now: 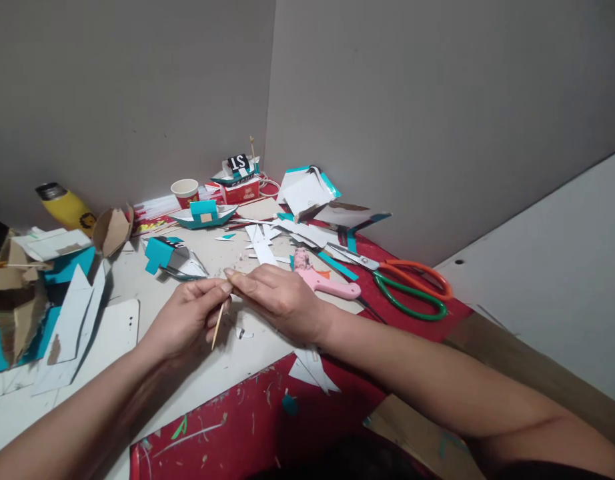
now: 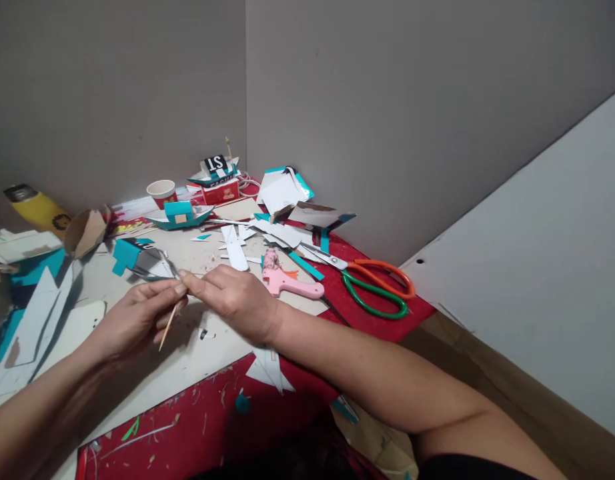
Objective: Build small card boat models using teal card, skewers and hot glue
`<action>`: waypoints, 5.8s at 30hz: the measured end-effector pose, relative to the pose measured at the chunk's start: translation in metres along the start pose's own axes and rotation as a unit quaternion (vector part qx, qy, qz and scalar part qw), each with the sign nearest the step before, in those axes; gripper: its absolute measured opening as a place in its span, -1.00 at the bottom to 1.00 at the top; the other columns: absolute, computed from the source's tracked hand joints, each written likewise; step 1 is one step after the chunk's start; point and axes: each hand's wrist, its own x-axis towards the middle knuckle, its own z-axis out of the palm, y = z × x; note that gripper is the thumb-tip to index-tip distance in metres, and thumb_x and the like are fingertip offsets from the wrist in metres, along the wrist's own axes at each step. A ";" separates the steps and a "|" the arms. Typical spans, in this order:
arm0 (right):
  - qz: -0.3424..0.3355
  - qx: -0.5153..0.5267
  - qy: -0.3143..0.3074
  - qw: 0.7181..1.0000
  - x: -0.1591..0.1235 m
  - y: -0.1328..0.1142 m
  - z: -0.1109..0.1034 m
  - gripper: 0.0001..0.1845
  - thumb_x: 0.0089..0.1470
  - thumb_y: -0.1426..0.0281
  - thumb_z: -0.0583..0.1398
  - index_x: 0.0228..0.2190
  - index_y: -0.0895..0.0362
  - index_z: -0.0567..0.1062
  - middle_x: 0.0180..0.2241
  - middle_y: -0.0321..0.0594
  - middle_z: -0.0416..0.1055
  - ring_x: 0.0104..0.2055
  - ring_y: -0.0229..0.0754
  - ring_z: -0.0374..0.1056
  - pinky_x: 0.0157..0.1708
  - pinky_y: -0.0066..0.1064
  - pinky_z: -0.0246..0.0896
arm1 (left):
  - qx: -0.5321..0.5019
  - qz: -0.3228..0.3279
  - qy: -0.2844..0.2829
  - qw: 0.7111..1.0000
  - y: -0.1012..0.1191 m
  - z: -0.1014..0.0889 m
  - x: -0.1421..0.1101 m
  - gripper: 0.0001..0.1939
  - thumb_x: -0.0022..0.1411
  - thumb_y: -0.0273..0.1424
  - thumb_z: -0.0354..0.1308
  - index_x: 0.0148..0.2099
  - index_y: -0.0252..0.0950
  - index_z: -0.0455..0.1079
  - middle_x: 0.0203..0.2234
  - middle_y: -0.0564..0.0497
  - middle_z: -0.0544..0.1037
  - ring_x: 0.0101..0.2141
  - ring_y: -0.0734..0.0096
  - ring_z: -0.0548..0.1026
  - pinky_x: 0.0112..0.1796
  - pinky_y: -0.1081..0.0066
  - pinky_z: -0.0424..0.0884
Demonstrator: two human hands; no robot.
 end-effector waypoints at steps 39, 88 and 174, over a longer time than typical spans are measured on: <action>0.424 0.769 -0.098 0.468 0.012 0.012 -0.008 -0.82 -0.15 0.43 0.34 -0.46 0.26 0.48 -0.58 -0.27 0.49 -0.64 -0.37 0.38 -0.72 -0.65 0.26 | 0.619 0.531 0.054 0.576 -0.022 -0.020 0.002 -0.75 0.25 -0.62 -0.01 -0.03 -0.46 0.35 -0.52 0.00 0.40 -0.54 0.44 0.33 -0.54 0.47 0.27; 0.422 0.596 -0.115 0.673 0.013 -0.035 0.002 -0.64 -0.14 0.19 0.36 -0.46 0.18 0.40 -0.62 -0.36 0.39 -0.62 -0.34 0.34 -0.62 -0.54 0.24 | 0.004 0.157 0.115 0.981 -0.008 0.008 -0.003 -0.53 0.07 -0.24 0.28 0.01 -0.35 0.46 -0.70 0.19 0.30 -0.66 0.59 0.20 -0.62 0.56 0.16; 0.267 0.306 -0.062 0.912 0.002 -0.015 -0.002 -0.81 0.17 0.37 0.11 -0.45 0.15 0.43 -0.63 -0.42 0.20 -0.58 -0.38 0.08 -0.53 -0.51 -0.01 | -0.066 0.077 0.037 0.994 -0.009 0.008 -0.004 -0.81 0.24 -0.23 0.13 -0.19 -0.21 0.27 -0.69 0.23 0.23 -0.69 0.66 -0.02 -0.68 0.64 -0.08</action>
